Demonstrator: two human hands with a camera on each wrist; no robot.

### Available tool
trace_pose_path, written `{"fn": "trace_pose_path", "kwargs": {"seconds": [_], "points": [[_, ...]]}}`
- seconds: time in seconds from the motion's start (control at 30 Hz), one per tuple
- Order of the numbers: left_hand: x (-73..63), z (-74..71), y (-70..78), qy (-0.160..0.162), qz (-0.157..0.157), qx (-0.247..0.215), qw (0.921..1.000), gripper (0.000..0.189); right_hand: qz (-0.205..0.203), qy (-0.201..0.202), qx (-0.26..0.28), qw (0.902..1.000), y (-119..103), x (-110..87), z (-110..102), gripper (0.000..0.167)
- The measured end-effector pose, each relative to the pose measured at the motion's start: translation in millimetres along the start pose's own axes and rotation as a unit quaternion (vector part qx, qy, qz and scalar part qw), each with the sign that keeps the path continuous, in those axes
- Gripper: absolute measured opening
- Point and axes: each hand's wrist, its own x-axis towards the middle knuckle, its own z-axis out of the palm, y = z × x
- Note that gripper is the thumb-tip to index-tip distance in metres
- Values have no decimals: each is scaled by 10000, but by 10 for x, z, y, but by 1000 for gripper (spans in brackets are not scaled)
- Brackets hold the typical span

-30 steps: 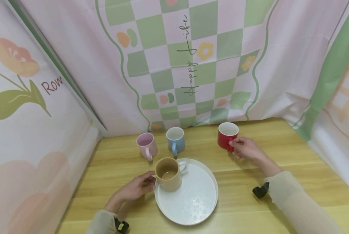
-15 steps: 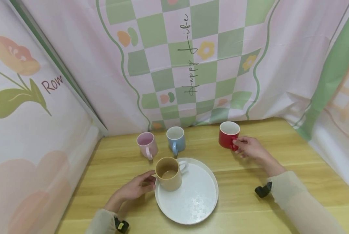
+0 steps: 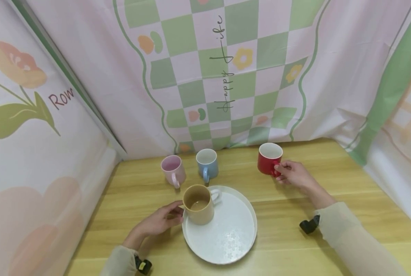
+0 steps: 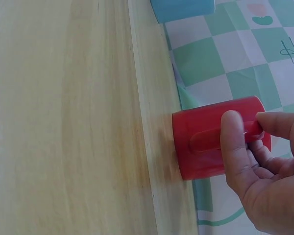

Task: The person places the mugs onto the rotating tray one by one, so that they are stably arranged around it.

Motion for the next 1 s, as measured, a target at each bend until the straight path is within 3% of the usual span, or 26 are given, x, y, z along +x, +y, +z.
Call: {"fn": "trace_pose_path", "kwargs": {"seconds": [0.37,1.0], "points": [[12,15,-33,23,-145,36,9999,55,-139,50,82,9999,64,16,5,41],[6,0,-15,-1,-22,-5,10000,55,-307,156,-134,9993,-11,-47,20,39]]}}
